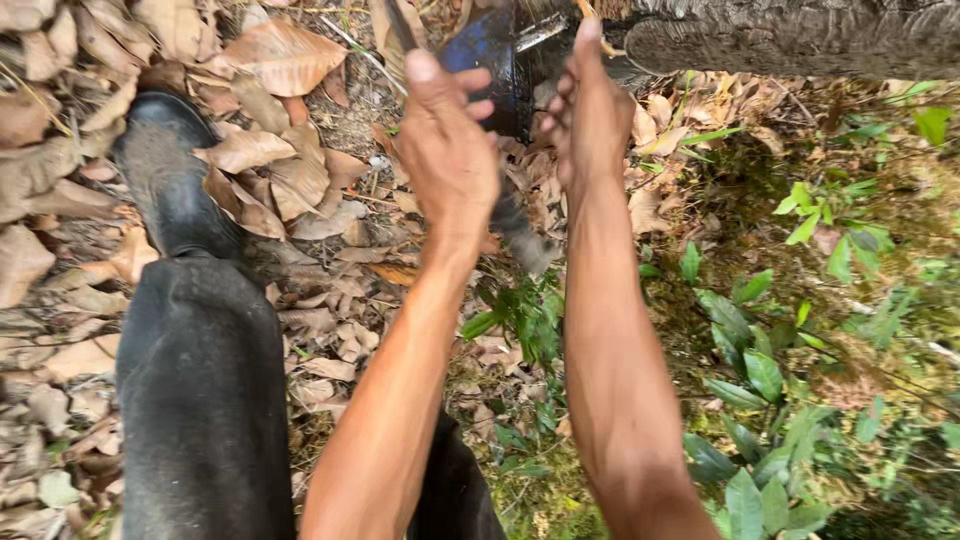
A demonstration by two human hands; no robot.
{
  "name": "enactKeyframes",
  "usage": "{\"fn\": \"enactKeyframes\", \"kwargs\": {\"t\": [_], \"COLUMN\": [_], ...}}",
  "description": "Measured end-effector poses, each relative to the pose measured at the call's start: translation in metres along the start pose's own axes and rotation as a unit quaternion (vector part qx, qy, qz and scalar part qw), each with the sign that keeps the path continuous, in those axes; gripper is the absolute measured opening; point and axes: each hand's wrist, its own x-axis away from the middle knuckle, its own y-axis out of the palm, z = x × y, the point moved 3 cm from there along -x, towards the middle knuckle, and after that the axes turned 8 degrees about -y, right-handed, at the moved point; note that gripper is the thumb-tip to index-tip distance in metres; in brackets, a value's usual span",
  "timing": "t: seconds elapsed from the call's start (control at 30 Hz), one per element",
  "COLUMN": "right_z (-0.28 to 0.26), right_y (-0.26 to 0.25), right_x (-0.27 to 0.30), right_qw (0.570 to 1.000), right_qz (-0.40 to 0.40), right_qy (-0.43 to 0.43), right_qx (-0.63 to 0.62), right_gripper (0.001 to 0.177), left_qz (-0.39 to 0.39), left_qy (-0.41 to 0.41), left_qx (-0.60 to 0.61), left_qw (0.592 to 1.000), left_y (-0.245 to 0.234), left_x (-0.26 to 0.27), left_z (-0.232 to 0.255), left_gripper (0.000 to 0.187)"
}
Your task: The person uses a specialized knife to score the bark of several trees, removes old rubber residue by hand, and ensures the liquid latex flows into attached collection cups.
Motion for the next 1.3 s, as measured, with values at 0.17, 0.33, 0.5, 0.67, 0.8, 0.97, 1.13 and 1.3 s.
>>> {"fn": "enactKeyframes", "kwargs": {"t": [0.17, 0.33, 0.5, 0.67, 0.8, 0.97, 1.13, 1.3], "right_z": [0.034, 0.049, 0.025, -0.009, -0.003, 0.026, 0.042, 0.039], "right_y": [0.026, 0.013, -0.004, 0.003, 0.017, 0.034, 0.044, 0.046], "right_x": [-0.062, -0.051, -0.01, 0.013, -0.016, -0.052, -0.07, -0.059], "right_qw": [0.992, 0.991, 0.929, 0.914, 0.998, 0.993, 0.968, 0.977], "right_qz": [0.032, 0.115, -0.135, -0.15, -0.022, 0.058, 0.111, 0.171], "right_qy": [-0.001, -0.049, -0.225, -0.248, -0.027, -0.02, -0.045, -0.015], "right_qx": [-0.119, -0.042, 0.261, 0.285, 0.06, -0.097, -0.22, -0.128], "right_gripper": [0.036, 0.015, 0.031, 0.008, 0.034, 0.031, 0.021, 0.023], "left_qz": [-0.028, -0.024, -0.027, -0.05, -0.06, -0.056, -0.035, -0.043], "left_qy": [-0.049, -0.054, -0.056, -0.044, -0.092, -0.093, -0.025, -0.077], "left_qx": [-0.007, -0.086, -0.101, -0.15, -0.13, -0.084, -0.118, -0.136], "left_qw": [0.998, 0.995, 0.993, 0.986, 0.985, 0.99, 0.992, 0.987], "left_y": [-0.023, -0.019, -0.021, -0.008, 0.0, 0.001, 0.001, -0.004], "left_x": [-0.016, -0.016, -0.018, -0.023, -0.018, -0.017, -0.02, -0.02], "left_z": [0.009, -0.001, -0.015, -0.022, -0.015, -0.006, -0.005, -0.008], "left_gripper": [0.079, 0.081, 0.082, 0.084, 0.079, 0.074, 0.074, 0.073]}}
